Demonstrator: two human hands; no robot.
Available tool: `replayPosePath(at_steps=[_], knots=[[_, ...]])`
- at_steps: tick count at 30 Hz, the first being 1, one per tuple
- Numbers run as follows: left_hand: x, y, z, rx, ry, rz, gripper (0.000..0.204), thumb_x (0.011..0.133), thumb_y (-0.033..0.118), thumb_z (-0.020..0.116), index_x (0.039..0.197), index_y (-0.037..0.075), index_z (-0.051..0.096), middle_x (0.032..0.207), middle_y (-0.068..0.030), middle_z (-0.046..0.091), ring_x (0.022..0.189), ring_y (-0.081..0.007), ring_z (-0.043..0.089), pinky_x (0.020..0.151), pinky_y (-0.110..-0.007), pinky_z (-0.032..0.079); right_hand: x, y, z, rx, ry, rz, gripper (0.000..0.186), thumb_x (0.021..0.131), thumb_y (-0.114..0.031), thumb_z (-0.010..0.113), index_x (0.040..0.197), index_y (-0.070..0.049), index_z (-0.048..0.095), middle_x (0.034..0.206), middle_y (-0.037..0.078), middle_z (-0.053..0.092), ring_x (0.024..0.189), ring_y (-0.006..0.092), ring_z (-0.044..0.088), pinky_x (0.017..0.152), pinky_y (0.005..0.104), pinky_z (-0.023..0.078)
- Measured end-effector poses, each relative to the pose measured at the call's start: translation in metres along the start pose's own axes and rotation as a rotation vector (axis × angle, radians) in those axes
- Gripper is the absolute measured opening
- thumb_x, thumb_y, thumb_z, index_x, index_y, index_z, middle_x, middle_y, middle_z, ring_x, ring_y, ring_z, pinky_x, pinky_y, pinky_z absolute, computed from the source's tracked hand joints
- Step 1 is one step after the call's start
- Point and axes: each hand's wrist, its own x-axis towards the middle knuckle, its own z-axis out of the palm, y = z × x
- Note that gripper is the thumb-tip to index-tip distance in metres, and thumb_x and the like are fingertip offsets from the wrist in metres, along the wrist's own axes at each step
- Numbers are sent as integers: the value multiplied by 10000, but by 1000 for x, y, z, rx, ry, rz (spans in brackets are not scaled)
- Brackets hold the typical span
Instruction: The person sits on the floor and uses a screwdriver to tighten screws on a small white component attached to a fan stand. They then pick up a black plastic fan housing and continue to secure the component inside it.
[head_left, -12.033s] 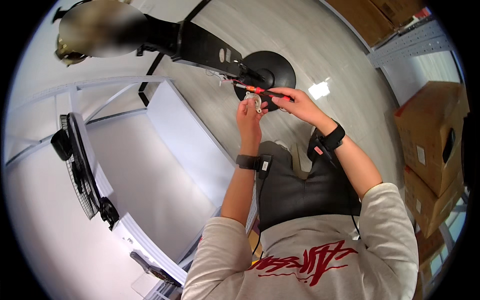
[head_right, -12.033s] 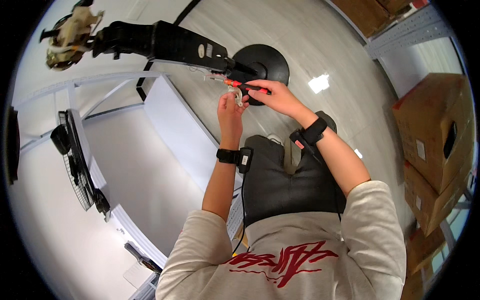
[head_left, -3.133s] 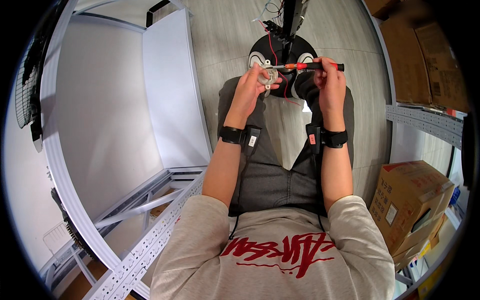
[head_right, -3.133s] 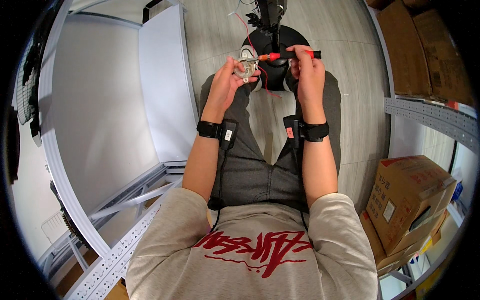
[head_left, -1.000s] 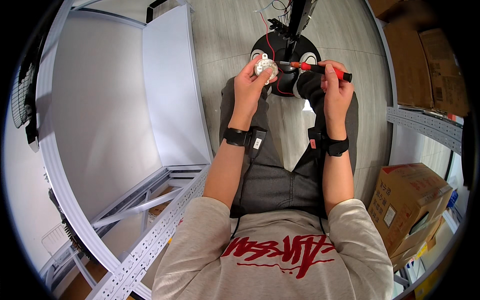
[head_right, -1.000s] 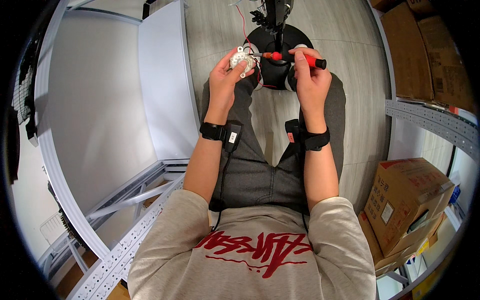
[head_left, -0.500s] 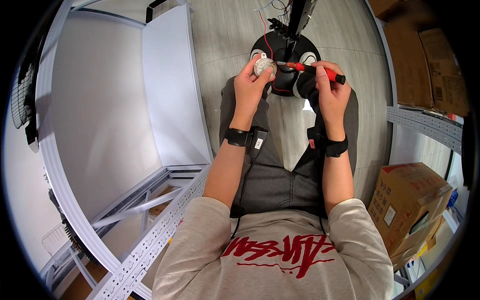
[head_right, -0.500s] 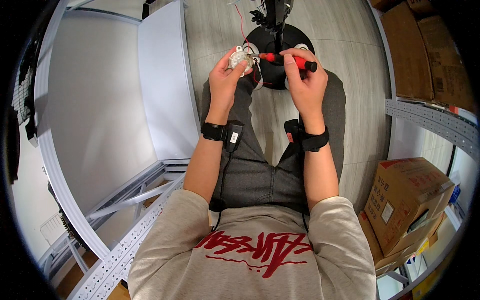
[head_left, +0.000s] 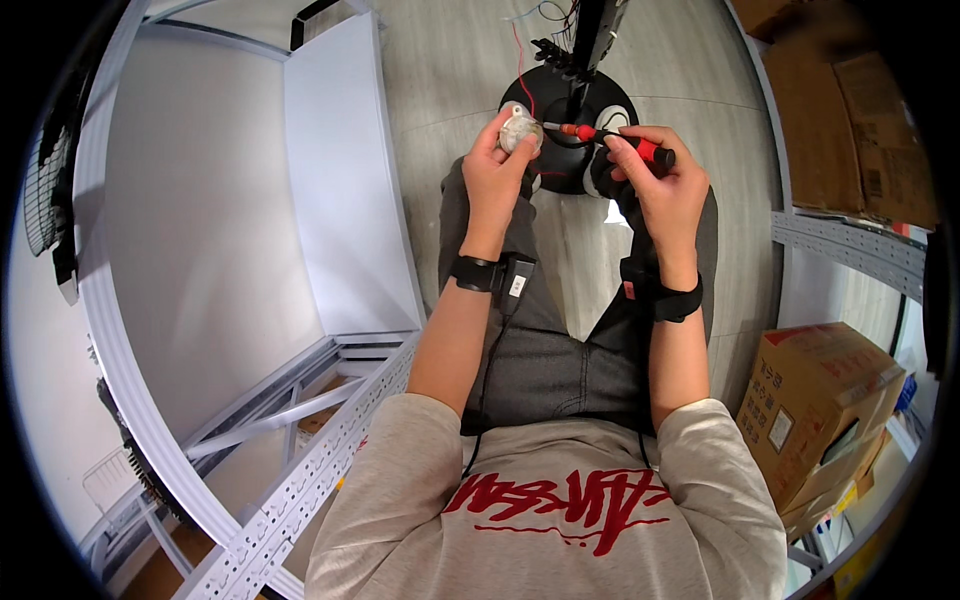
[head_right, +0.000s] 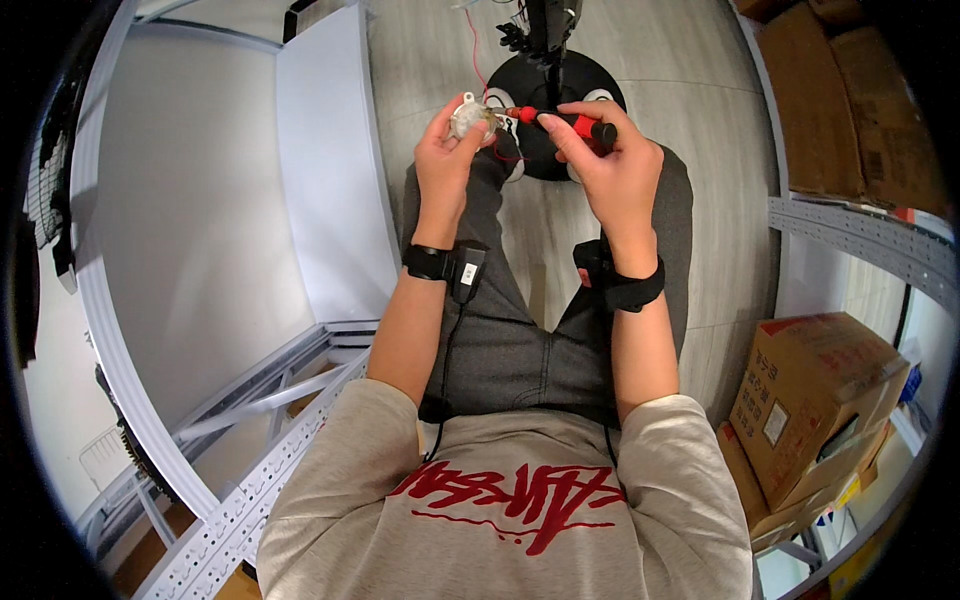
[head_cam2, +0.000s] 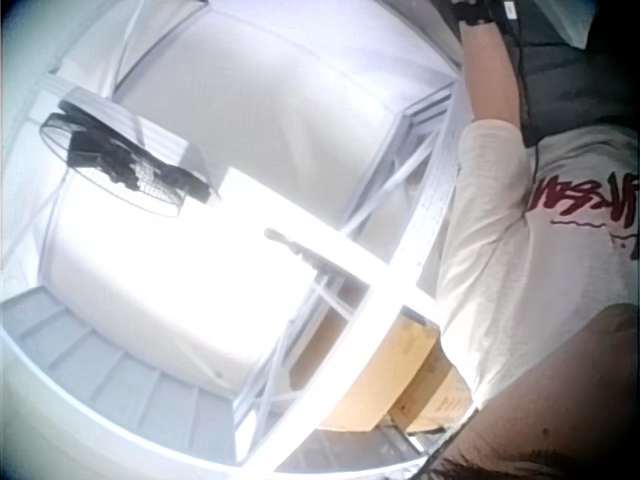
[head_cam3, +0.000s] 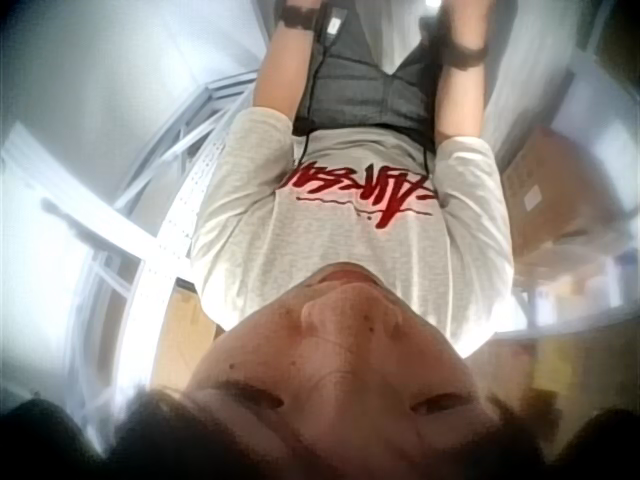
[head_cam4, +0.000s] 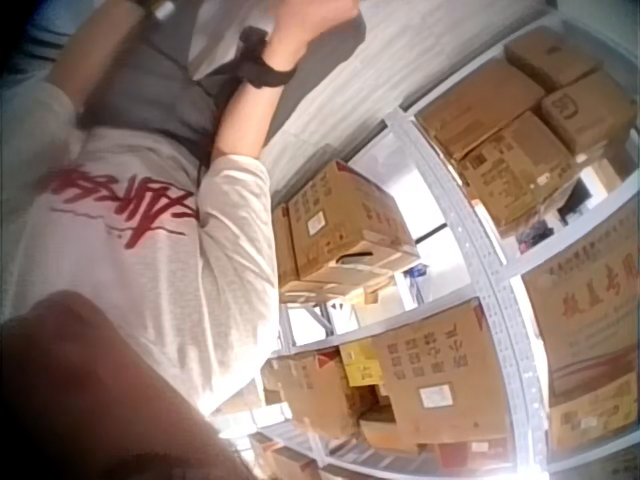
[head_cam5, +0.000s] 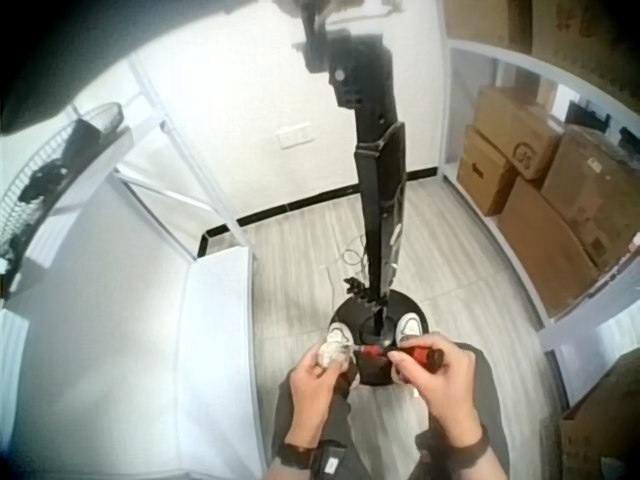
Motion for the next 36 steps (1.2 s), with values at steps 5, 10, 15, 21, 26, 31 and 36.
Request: replayPosePath(at_steps=[5,10,15,21,26,31,36], knots=[[3,3,-2,-23,-8,8,473,889,-3,666,1333,-54,509,1166,-120,630,988,-171,655,822,-288,573,-3,1,-9,-288,-9,-96,227,779,-203,824,893,-39,716,671,32,631,564,89,554,524,247,429],[3,-2,-1,-12,-19,34,483,878,-6,676,1330,-47,512,1188,-120,616,992,-166,653,813,-274,565,-5,-9,-7,-457,39,-262,237,798,-215,805,845,-20,679,683,63,619,567,149,553,541,281,442],[1,-4,-3,-37,-1,43,481,870,-18,676,1324,-41,518,1216,-116,597,1006,-164,650,828,-259,546,-6,-23,-7,-346,-115,-201,286,821,-248,787,847,-4,641,685,101,621,578,211,581,549,321,459],[1,-12,-10,-24,-29,108,486,856,-29,679,1317,-36,525,1228,-119,598,1038,-159,642,868,-255,519,1,-25,-13,-618,-135,-123,395,873,-374,723,834,6,624,611,162,586,532,310,567,541,368,454],[1,-9,-6,-27,-21,90,492,853,-22,685,1318,-35,526,1225,-123,605,1033,-156,640,879,-254,511,-2,-25,-12,-420,-111,-163,387,893,-361,704,846,13,619,614,171,586,537,314,566,542,372,450],[1,-7,-7,-27,-6,74,489,856,-17,686,1318,-31,528,1206,-116,615,1007,-145,639,859,-247,513,3,-20,-19,-664,-214,-40,357,906,-342,691,901,1,594,631,166,589,555,310,561,552,378,444],[2,-14,-8,-35,-11,114,479,862,-19,679,1317,-33,529,1195,-112,618,993,-138,639,835,-246,525,-3,-25,-13,-600,-172,-109,362,907,-348,688,906,-2,580,638,176,584,573,345,563,555,396,441]])
